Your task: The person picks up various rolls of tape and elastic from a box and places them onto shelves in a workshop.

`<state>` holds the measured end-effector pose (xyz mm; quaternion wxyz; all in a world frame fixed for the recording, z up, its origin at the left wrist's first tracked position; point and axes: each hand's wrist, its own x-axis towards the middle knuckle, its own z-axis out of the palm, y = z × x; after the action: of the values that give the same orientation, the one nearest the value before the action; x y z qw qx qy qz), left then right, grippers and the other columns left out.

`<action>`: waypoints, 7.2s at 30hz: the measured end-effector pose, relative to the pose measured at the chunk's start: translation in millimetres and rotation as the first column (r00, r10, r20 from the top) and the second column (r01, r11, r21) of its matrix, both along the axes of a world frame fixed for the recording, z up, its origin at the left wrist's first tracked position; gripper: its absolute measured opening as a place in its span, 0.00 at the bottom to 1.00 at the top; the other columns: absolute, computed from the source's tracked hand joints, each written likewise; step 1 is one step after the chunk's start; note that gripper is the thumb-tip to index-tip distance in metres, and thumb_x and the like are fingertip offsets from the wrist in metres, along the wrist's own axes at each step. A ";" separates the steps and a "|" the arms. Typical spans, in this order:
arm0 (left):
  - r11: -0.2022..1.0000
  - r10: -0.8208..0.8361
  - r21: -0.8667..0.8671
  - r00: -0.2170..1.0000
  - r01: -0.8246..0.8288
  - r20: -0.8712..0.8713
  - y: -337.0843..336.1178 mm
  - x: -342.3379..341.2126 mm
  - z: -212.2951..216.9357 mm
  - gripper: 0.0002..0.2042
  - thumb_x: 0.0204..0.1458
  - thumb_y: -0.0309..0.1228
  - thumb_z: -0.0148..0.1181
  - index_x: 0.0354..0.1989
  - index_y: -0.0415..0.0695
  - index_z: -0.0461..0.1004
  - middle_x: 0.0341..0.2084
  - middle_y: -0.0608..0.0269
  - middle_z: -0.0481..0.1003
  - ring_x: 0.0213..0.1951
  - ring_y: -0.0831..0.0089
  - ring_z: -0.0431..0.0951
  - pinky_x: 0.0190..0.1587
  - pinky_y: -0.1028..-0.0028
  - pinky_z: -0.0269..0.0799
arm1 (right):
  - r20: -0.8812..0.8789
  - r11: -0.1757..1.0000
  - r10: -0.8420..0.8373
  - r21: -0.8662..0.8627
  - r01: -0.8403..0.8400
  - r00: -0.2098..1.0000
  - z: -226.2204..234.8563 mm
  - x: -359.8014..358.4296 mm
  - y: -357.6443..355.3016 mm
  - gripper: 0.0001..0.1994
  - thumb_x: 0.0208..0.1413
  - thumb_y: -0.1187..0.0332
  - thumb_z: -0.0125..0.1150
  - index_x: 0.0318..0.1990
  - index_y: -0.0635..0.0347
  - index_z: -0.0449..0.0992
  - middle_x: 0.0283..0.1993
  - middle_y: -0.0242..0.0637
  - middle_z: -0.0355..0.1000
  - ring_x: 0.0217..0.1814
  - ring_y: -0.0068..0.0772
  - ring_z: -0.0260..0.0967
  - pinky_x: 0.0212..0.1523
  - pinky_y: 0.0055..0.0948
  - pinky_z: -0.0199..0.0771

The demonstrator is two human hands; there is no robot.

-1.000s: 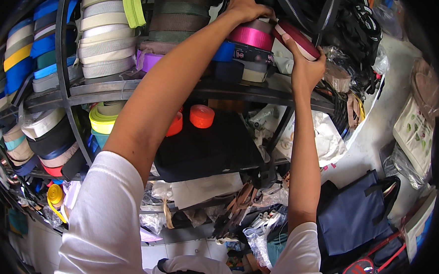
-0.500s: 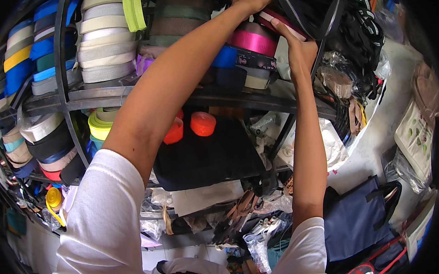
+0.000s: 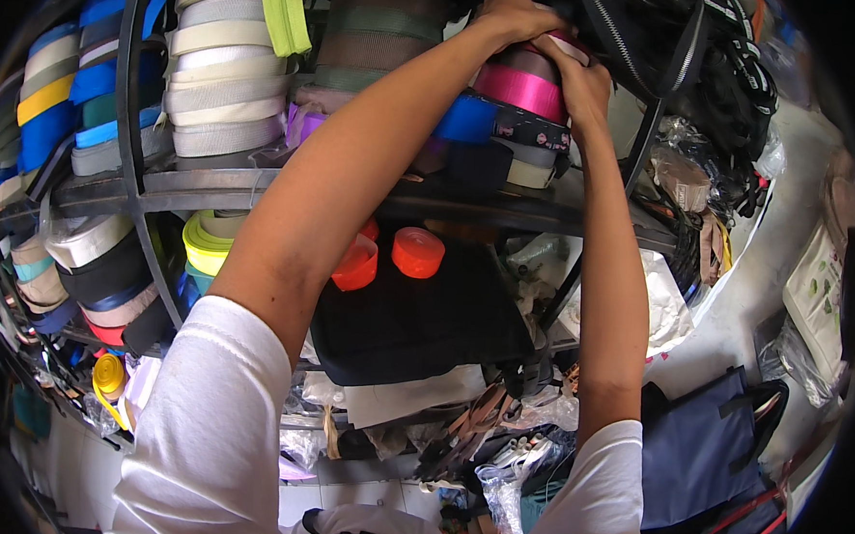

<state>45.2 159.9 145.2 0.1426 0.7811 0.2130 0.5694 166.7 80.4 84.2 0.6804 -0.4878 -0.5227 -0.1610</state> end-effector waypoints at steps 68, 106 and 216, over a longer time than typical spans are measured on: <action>0.302 0.877 -0.766 0.480 -0.568 -0.009 -592.2 -625.8 -491.0 0.15 0.56 0.33 0.58 0.48 0.35 0.73 0.44 0.50 0.77 0.45 0.57 0.79 0.46 0.65 0.74 | -0.421 -0.156 0.887 -0.663 -0.732 0.193 -494.4 -583.4 -335.0 0.13 0.49 0.68 0.68 0.42 0.62 0.76 0.40 0.32 0.75 0.40 0.23 0.71 0.38 0.23 0.69; -0.093 0.880 -0.878 -0.451 -0.469 0.147 -1311.3 -1405.0 -603.8 0.12 0.60 0.31 0.54 0.44 0.33 0.72 0.39 0.54 0.79 0.36 0.69 0.79 0.41 0.71 0.75 | -0.618 -0.692 0.603 -0.720 0.054 -0.504 -557.4 -1555.5 -1005.3 0.12 0.52 0.67 0.64 0.42 0.62 0.77 0.37 0.32 0.75 0.37 0.22 0.71 0.33 0.24 0.69; 0.289 0.448 -0.875 0.863 -0.388 -0.235 -775.2 -2787.3 -773.8 0.19 0.52 0.33 0.63 0.50 0.36 0.71 0.38 0.50 0.78 0.39 0.62 0.80 0.44 0.66 0.72 | -0.680 0.176 0.108 -0.705 -0.687 0.725 -691.6 -2738.3 -674.1 0.25 0.46 0.66 0.71 0.50 0.69 0.74 0.41 0.39 0.76 0.40 0.30 0.75 0.41 0.27 0.73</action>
<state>-2742.1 -615.2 -628.6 0.3909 0.4790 0.6757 0.4015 -2571.6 -593.7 -607.4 0.3848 -0.6454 -0.4365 0.4949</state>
